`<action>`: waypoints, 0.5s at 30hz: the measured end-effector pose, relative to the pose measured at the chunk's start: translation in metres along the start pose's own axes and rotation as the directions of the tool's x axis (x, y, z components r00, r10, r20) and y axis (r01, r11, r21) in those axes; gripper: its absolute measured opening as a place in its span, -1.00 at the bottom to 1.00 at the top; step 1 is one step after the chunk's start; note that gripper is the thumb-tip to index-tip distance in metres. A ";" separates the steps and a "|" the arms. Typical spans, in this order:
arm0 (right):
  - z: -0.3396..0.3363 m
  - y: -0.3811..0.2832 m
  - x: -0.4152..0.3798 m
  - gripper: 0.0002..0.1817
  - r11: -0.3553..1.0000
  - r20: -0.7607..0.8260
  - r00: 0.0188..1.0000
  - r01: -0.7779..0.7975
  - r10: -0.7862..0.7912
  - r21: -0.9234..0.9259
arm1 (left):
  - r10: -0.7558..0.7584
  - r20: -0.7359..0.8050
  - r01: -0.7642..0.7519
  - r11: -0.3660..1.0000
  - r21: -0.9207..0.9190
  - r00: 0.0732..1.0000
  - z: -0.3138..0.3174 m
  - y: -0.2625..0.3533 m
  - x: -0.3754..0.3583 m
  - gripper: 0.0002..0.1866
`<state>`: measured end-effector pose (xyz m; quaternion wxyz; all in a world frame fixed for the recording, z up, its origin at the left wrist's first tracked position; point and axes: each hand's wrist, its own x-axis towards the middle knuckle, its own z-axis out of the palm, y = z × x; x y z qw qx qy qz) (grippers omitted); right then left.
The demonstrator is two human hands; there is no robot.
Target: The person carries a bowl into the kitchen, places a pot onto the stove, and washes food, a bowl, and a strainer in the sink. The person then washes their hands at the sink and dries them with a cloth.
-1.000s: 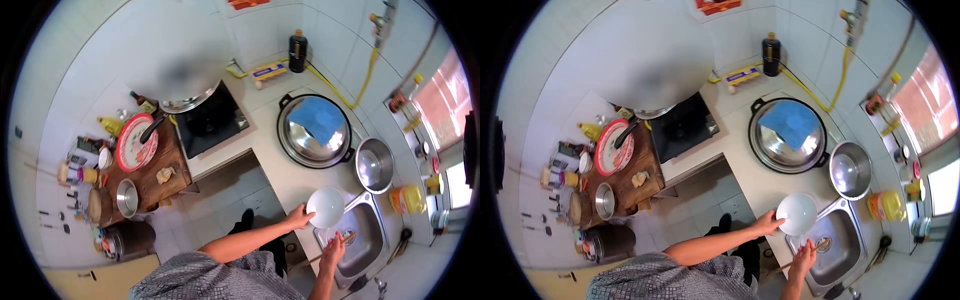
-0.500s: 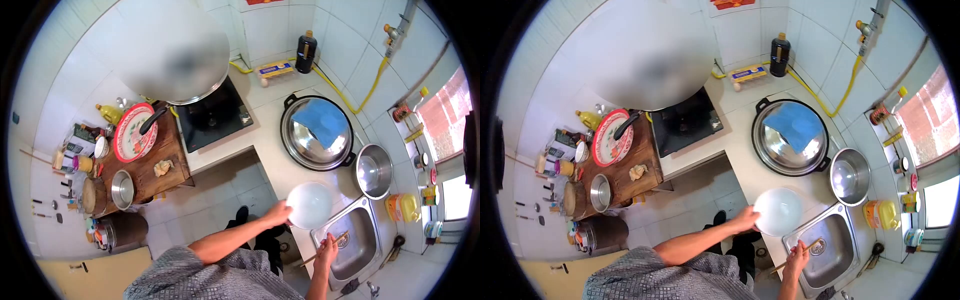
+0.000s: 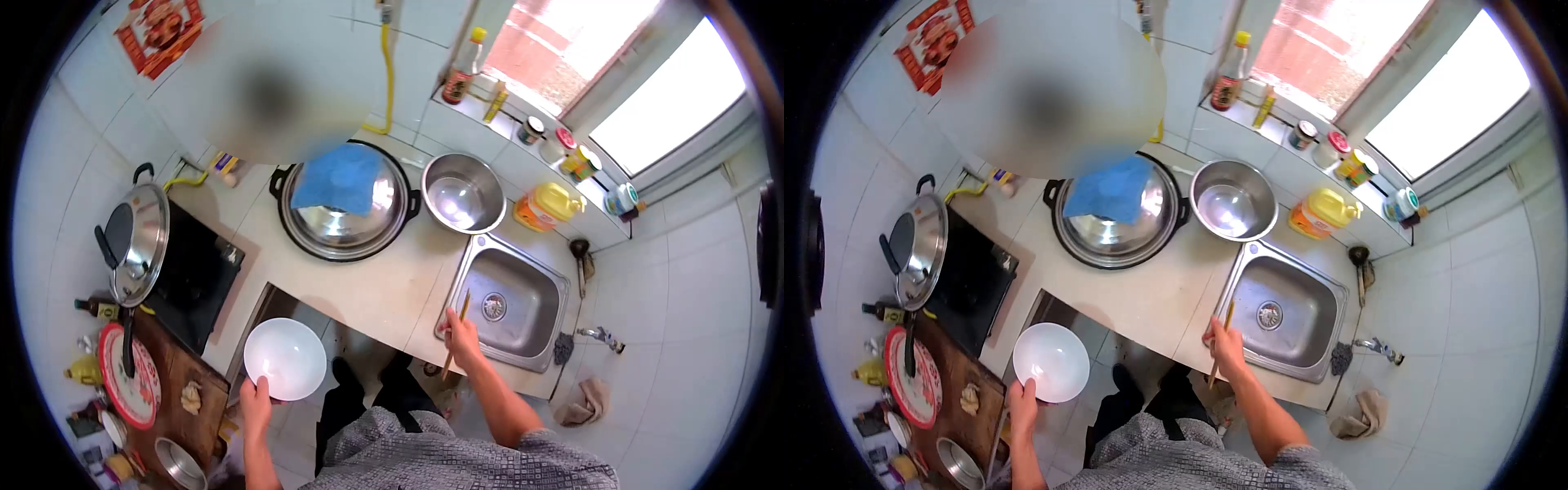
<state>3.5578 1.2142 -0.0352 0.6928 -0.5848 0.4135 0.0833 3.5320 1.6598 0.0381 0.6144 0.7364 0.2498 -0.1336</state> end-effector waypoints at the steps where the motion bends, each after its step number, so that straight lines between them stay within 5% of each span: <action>1: 0.001 -0.015 0.014 -0.58 0.999 0.003 1.000 -0.002 0.002 0.032 | -0.025 0.015 0.025 1.000 -0.006 1.000 -0.002 0.000 0.001 -0.65; 3: 0.006 -0.037 0.058 -0.64 0.987 -0.132 0.986 0.119 -0.105 0.106 | -0.024 0.055 0.025 0.999 -0.023 0.998 0.001 -0.004 0.009 -0.66; 8: 0.005 -0.105 0.169 -0.29 0.908 -0.190 0.977 -0.006 0.094 0.419 | -0.044 0.161 0.056 0.996 -0.071 0.986 0.046 0.011 0.017 -0.66; 12: 0.014 -0.133 0.203 -0.51 0.895 -0.130 0.989 -0.009 0.074 0.445 | -0.044 0.266 0.060 0.997 -0.054 0.963 0.097 0.029 0.023 -0.67; 13: 0.012 -0.137 0.205 -0.81 0.922 -0.169 0.982 -0.016 0.089 0.388 | -0.036 0.264 0.057 0.996 -0.074 0.964 0.110 0.028 0.026 -0.67; 15: 0.005 -0.133 0.211 -0.84 0.932 -0.178 0.981 -0.003 0.073 0.362 | -0.057 0.300 0.081 0.994 -0.069 0.952 0.136 0.025 0.035 -0.67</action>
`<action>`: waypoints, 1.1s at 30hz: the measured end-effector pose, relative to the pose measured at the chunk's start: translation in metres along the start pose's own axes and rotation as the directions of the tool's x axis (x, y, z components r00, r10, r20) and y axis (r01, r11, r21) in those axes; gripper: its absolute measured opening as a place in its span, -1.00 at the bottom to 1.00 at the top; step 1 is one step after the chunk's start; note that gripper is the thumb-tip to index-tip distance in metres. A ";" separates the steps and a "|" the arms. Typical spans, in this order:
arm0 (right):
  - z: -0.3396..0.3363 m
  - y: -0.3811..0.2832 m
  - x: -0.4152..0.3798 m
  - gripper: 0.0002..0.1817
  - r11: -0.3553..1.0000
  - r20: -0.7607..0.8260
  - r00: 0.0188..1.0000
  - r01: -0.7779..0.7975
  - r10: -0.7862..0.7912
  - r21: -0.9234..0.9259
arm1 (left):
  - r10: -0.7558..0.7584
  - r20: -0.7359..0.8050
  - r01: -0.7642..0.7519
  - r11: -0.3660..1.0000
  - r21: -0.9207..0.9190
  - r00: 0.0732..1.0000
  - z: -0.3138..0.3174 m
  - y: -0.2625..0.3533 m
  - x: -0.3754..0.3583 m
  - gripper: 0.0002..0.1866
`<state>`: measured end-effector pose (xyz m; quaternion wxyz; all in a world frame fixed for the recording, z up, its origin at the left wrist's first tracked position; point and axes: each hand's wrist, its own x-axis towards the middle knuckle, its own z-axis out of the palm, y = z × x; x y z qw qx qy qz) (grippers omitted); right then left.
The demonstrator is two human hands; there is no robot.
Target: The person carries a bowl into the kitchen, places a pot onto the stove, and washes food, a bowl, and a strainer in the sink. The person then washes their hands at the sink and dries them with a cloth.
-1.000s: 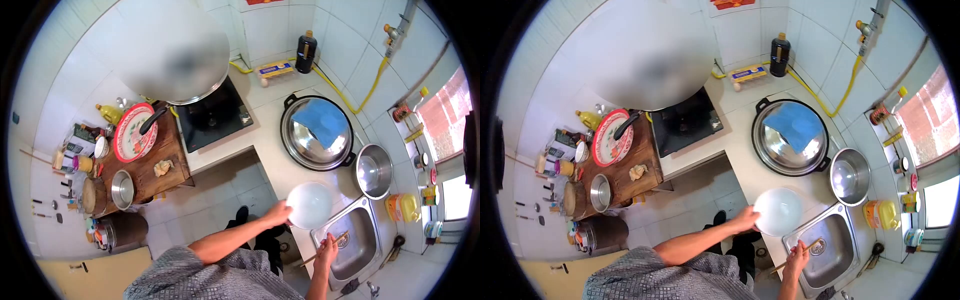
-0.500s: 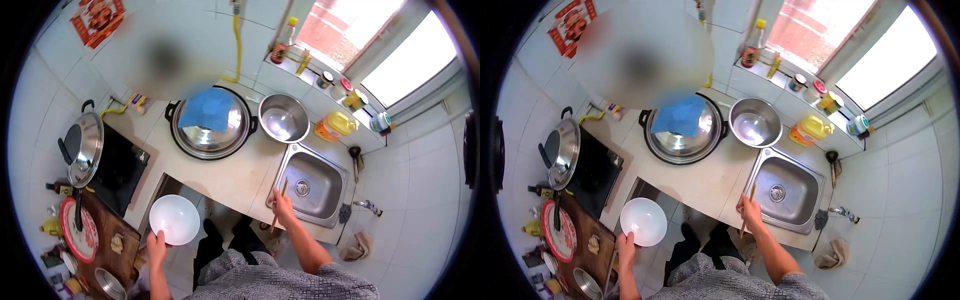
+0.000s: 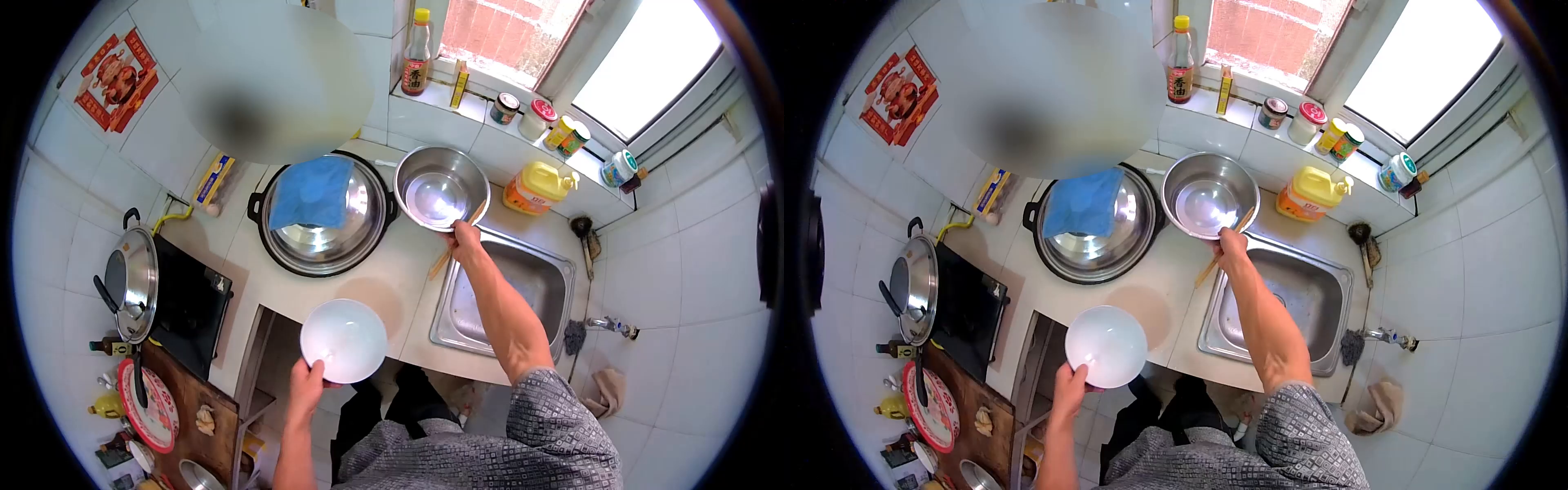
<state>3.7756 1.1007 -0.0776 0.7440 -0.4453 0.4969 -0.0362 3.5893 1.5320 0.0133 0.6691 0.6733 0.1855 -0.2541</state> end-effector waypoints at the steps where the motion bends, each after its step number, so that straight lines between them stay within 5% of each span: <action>1: -0.004 0.000 0.003 -0.86 0.999 -0.003 1.000 0.024 -0.024 -0.030 | -0.011 0.019 0.011 1.000 0.014 1.000 0.011 -0.001 0.009 -0.66; 19: -0.094 -0.060 -0.083 -0.95 0.931 0.263 0.943 0.271 -0.205 -0.244 | -0.028 0.170 0.014 0.996 0.085 0.985 0.159 0.003 0.097 -0.64; 25: -0.116 -0.063 -0.092 -0.85 0.688 0.258 0.847 0.529 -0.465 -0.497 | 0.002 0.230 -0.024 0.995 0.094 0.973 0.178 0.014 0.107 -0.64; 33: -0.126 -0.068 -0.106 -0.85 0.595 0.203 0.794 0.573 -0.572 -0.563 | -0.033 0.300 0.009 0.997 0.082 0.953 0.191 0.030 0.113 -0.64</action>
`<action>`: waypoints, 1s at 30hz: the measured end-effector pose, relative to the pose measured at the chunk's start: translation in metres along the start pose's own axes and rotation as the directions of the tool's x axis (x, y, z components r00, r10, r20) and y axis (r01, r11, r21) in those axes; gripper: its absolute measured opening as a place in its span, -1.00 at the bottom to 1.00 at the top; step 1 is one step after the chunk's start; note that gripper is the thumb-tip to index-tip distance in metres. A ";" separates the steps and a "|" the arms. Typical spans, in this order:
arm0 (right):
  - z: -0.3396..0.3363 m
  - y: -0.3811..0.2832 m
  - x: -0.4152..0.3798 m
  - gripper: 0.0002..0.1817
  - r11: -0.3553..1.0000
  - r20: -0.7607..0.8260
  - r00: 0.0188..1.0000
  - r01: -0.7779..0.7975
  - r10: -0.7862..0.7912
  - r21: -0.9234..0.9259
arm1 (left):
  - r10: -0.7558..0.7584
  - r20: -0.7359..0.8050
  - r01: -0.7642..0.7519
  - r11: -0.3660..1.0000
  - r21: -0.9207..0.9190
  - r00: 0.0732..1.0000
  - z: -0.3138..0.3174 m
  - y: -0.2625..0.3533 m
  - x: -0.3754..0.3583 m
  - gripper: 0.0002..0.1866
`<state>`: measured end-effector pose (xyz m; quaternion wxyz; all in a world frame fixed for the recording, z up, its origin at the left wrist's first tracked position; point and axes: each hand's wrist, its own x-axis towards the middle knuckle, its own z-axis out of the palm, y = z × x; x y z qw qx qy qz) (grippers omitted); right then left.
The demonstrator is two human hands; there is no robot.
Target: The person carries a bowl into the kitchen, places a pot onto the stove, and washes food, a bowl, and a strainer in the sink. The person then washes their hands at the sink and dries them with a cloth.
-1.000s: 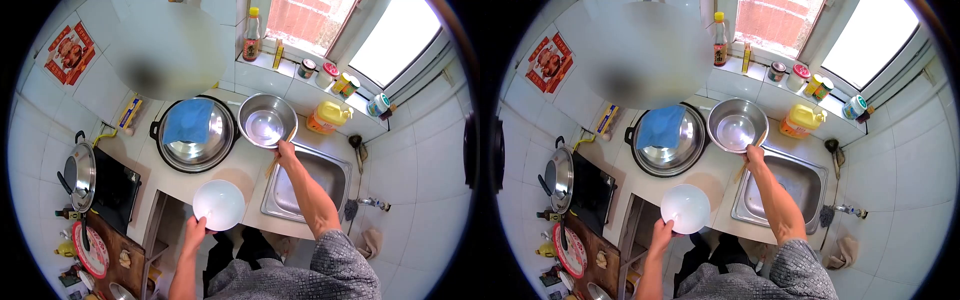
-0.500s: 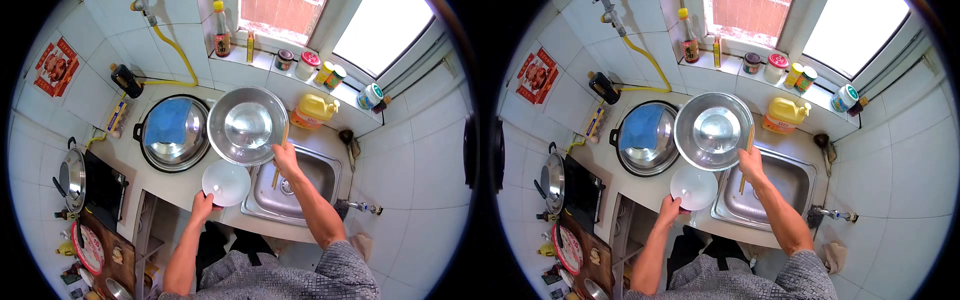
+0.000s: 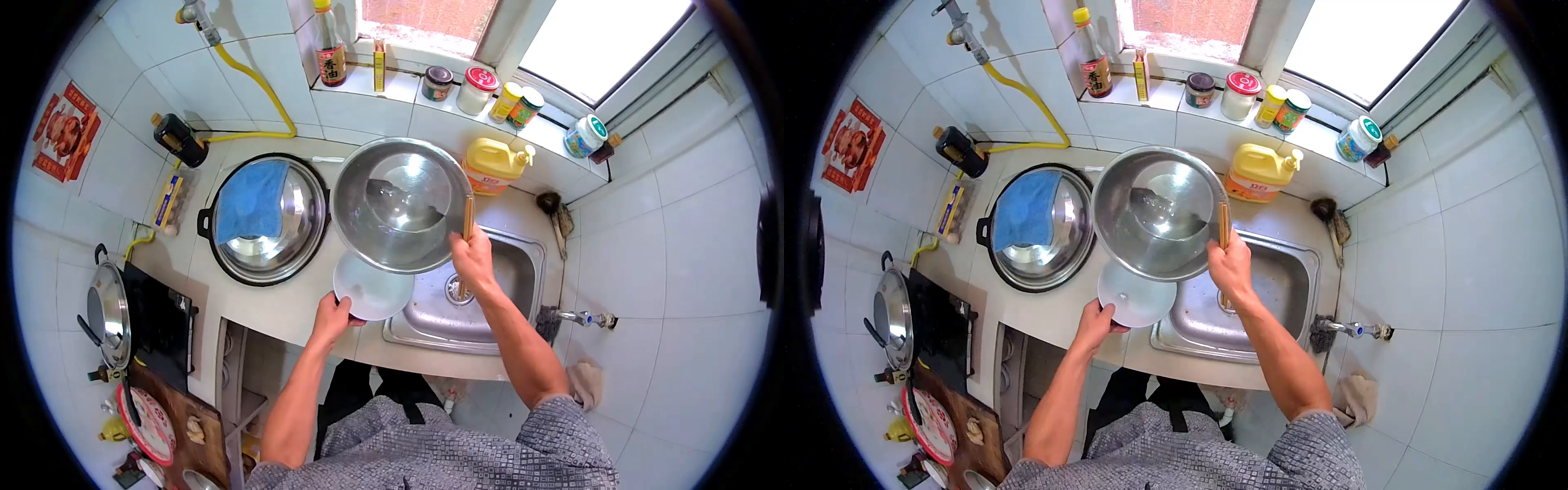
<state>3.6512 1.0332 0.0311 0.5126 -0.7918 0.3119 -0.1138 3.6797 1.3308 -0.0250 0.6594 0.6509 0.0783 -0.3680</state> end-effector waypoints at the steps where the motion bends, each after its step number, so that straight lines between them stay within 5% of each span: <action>1: 0.000 0.003 0.000 -0.85 0.999 -0.020 0.999 0.039 -0.038 0.026 | 0.007 0.015 -0.007 1.000 -0.001 1.000 0.000 0.000 0.003 -0.63; 30: 0.006 -0.019 -0.037 -0.83 0.992 -0.138 0.989 0.063 -0.048 0.106 | 0.014 0.130 -0.022 0.998 0.059 0.991 -0.023 0.005 0.014 -0.61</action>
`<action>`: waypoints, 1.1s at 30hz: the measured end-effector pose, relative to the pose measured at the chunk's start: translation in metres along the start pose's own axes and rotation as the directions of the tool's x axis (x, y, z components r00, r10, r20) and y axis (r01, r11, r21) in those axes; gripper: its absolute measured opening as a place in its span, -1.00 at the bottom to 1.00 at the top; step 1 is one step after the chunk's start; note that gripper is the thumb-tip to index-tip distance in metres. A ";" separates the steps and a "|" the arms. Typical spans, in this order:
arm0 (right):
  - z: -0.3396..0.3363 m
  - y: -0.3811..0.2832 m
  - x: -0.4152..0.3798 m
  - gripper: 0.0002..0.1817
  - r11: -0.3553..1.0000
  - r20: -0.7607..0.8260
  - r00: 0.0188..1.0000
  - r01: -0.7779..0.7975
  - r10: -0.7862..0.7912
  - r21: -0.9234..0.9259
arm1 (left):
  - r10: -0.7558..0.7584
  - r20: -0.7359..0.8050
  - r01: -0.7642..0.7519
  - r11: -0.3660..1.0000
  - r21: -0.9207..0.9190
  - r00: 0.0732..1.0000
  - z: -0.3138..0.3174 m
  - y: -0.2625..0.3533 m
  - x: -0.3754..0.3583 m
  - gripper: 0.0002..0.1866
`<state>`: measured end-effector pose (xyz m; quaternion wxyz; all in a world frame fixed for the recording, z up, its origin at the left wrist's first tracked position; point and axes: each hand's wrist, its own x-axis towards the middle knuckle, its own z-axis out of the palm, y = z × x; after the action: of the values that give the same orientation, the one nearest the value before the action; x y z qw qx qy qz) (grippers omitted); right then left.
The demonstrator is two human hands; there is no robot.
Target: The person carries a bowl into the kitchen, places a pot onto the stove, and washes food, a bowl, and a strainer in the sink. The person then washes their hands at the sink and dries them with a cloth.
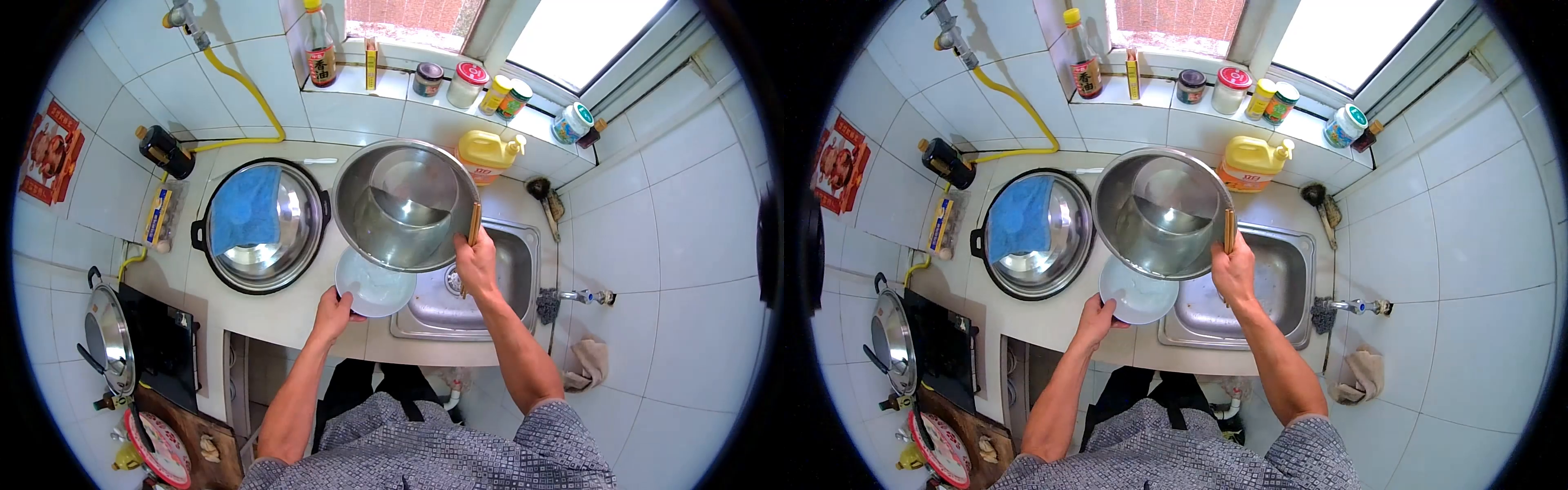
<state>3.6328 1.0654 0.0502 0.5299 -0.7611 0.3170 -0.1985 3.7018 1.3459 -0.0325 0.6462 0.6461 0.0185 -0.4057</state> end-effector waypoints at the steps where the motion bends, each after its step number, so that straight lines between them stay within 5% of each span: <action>1: 0.001 0.000 -0.001 -0.83 1.000 0.001 1.000 0.000 0.000 -0.003 | 0.001 -0.001 -0.001 1.000 -0.003 1.000 -0.001 0.001 -0.001 -0.61; 29: 0.019 0.019 0.012 -0.80 0.998 0.004 1.000 0.013 -0.013 0.054 | 0.004 -0.012 -0.004 1.000 0.023 1.000 -0.023 -0.017 -0.002 -0.61; 31: 0.021 0.018 0.016 -0.86 0.952 0.076 0.961 -0.274 0.265 0.134 | 0.007 -0.031 -0.006 0.999 0.040 0.999 -0.026 -0.016 -0.006 -0.61; 33: 0.027 0.026 0.022 -0.88 0.916 0.094 0.936 -0.353 0.340 0.194 | 0.016 -0.034 -0.014 0.999 0.041 0.999 -0.030 -0.018 -0.006 -0.61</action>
<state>3.6587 1.0622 0.0156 0.6421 -0.6390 0.4087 -0.1110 3.7031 1.3778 -0.0487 0.6356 0.6660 0.0165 -0.3901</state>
